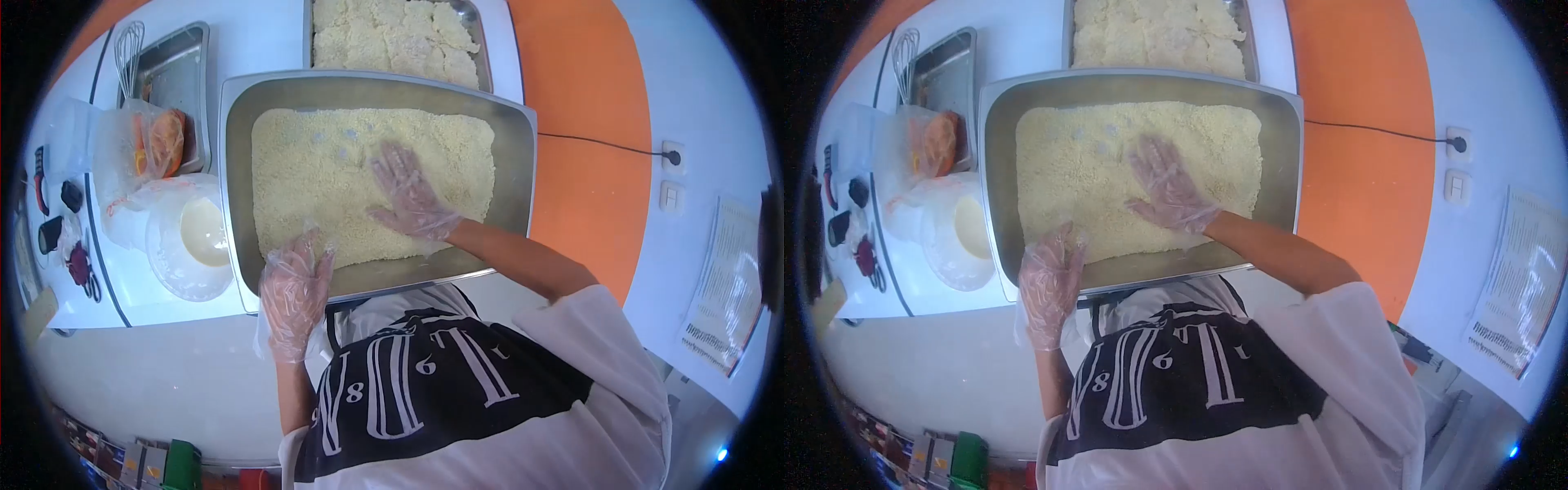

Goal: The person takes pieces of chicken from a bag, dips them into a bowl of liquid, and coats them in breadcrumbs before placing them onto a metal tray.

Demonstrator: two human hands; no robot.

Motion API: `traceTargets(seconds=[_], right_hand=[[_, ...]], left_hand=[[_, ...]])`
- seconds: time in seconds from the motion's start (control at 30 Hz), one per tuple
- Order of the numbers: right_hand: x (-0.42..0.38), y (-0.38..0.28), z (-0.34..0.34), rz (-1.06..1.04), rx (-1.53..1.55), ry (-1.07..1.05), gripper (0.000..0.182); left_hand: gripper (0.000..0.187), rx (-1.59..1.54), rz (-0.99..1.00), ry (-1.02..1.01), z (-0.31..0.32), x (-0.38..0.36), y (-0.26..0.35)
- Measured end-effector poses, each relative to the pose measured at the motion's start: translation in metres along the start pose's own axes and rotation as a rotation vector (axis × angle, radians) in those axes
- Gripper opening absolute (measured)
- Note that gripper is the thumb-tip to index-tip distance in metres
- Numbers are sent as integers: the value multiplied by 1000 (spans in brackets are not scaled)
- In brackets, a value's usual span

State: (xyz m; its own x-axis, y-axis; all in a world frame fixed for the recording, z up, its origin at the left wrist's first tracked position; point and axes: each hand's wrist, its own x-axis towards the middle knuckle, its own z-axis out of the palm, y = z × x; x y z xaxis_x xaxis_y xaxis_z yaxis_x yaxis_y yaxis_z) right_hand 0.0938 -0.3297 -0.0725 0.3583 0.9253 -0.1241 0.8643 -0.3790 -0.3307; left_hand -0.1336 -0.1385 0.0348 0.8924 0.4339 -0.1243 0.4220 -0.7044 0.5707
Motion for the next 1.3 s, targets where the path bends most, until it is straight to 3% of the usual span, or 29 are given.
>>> traceTargets(seconds=[0.2,0.27,0.37,0.43,0.57,0.63,0.77,0.83,0.93,1.07,1.13,1.3], right_hand=[[-22,2,34,35,9,47,95],[4,18,17,-13,-21,108,94],[7,7,-13,-9,58,50,96],[29,16,-31,379,526,-62,95],[59,57,-25,183,495,-213,91],[76,33,-63,251,258,-568,84],[78,23,-87,240,179,-685,75],[79,40,-77,113,127,-728,68],[60,40,-85,30,248,-553,62],[51,29,-98,119,238,-604,56],[41,38,-99,-28,289,-434,48],[17,42,-141,-15,313,-390,43]], left_hand=[[35,32,10,2,1,-8,3],[33,3,51,133,4,8,2],[29,-15,76,139,2,-2,2],[24,-4,114,172,4,-4,0],[19,19,105,288,11,-5,2],[17,4,97,337,14,-5,1],[17,29,49,368,15,-7,3],[17,23,44,397,16,-7,5],[18,32,3,406,16,-5,6],[17,43,31,414,20,-4,2],[18,46,-13,385,19,-4,3],[17,8,-3,404,19,-2,2]])
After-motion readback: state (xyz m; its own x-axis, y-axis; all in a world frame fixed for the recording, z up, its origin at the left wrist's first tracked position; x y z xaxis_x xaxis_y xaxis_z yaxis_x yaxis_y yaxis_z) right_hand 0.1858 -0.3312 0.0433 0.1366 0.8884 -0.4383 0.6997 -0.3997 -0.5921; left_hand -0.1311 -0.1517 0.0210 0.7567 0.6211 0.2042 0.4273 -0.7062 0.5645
